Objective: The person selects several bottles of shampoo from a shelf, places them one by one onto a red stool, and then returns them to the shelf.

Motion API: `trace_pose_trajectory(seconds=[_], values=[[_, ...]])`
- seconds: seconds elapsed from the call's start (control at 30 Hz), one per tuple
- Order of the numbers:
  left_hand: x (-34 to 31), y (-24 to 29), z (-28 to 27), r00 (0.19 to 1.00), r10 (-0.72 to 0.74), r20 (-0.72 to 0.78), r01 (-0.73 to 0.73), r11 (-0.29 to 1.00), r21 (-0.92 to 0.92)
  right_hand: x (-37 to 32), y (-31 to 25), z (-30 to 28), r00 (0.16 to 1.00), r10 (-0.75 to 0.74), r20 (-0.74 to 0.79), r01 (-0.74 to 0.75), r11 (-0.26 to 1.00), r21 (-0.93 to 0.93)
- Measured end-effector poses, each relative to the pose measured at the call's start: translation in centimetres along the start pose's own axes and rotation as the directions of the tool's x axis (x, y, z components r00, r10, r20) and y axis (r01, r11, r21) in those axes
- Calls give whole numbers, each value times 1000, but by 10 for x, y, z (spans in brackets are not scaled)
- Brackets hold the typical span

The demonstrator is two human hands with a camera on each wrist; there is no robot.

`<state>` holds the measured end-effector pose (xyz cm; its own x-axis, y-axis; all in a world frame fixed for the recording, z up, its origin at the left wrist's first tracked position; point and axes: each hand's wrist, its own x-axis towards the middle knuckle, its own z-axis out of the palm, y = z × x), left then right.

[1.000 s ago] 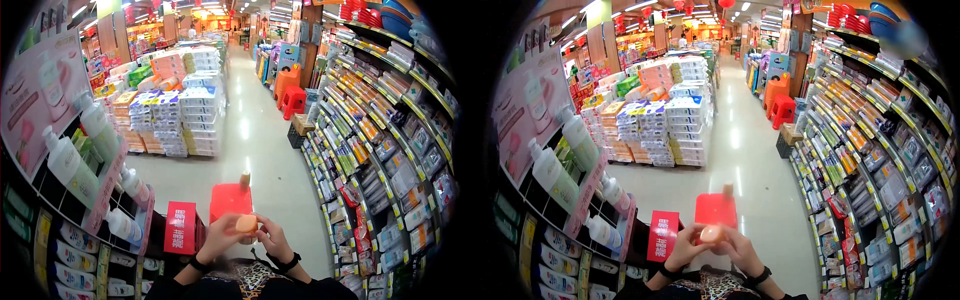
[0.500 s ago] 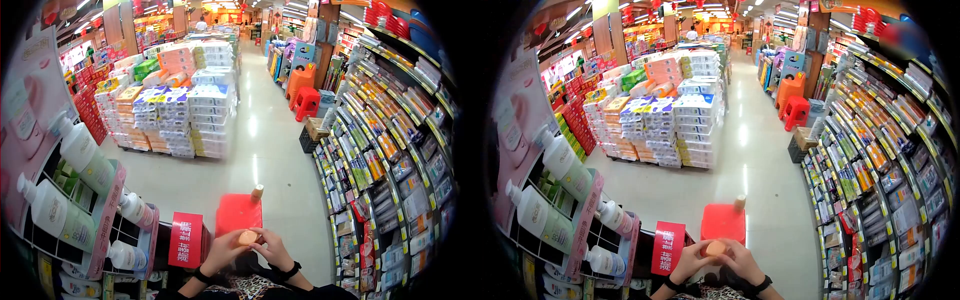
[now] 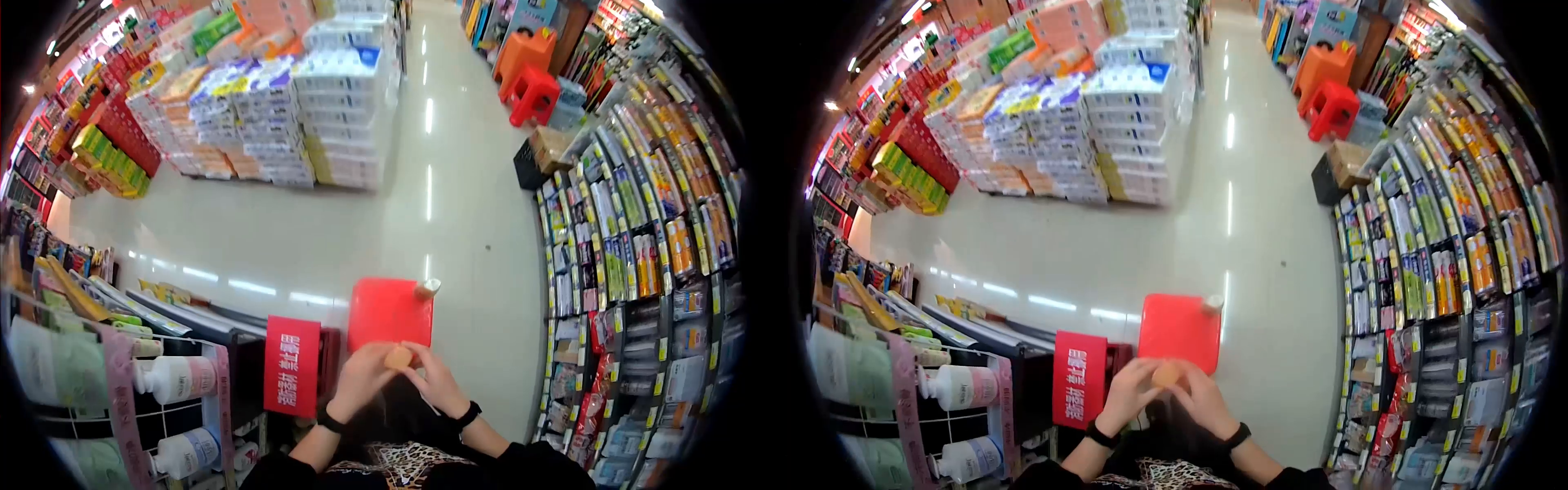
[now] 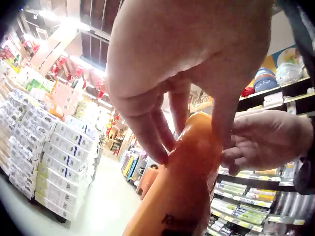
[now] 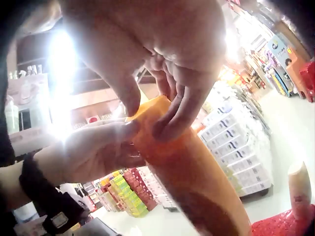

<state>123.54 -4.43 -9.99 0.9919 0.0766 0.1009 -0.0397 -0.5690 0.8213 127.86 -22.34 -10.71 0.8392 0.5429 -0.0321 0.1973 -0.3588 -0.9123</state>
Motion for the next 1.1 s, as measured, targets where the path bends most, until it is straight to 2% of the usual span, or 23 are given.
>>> trace_pose_trajectory(seconds=[0.13,0.33,0.43,0.57,0.73,0.83,0.9,1.0,1.03,1.1], values=[[37,-42,40,989,-145,30,145,989,12,37,62,9,990,138,20,-139,989,57],[83,-118,99,987,-163,-10,163,986,-31,93,148,21,985,172,7,-172,985,30],[100,-155,127,968,-252,17,252,964,-85,115,184,30,973,227,39,-230,970,80],[124,-200,155,961,-267,64,272,958,-89,142,220,44,958,284,35,-286,943,172],[144,-216,164,946,-312,89,319,945,-69,159,239,52,966,258,-13,-253,954,160],[155,-204,161,936,-330,126,339,939,-57,164,239,51,981,174,-84,-177,983,-39],[159,-198,157,924,-349,155,360,931,-52,165,231,48,971,230,-68,-232,973,-14],[154,-186,147,937,-341,75,345,938,-42,162,204,41,941,333,-64,-330,943,51],[151,-182,140,931,-352,100,357,933,-40,159,196,39,928,366,-62,-361,929,77],[137,-174,125,917,-392,77,396,918,-34,151,182,34,941,332,-62,-332,943,11]])
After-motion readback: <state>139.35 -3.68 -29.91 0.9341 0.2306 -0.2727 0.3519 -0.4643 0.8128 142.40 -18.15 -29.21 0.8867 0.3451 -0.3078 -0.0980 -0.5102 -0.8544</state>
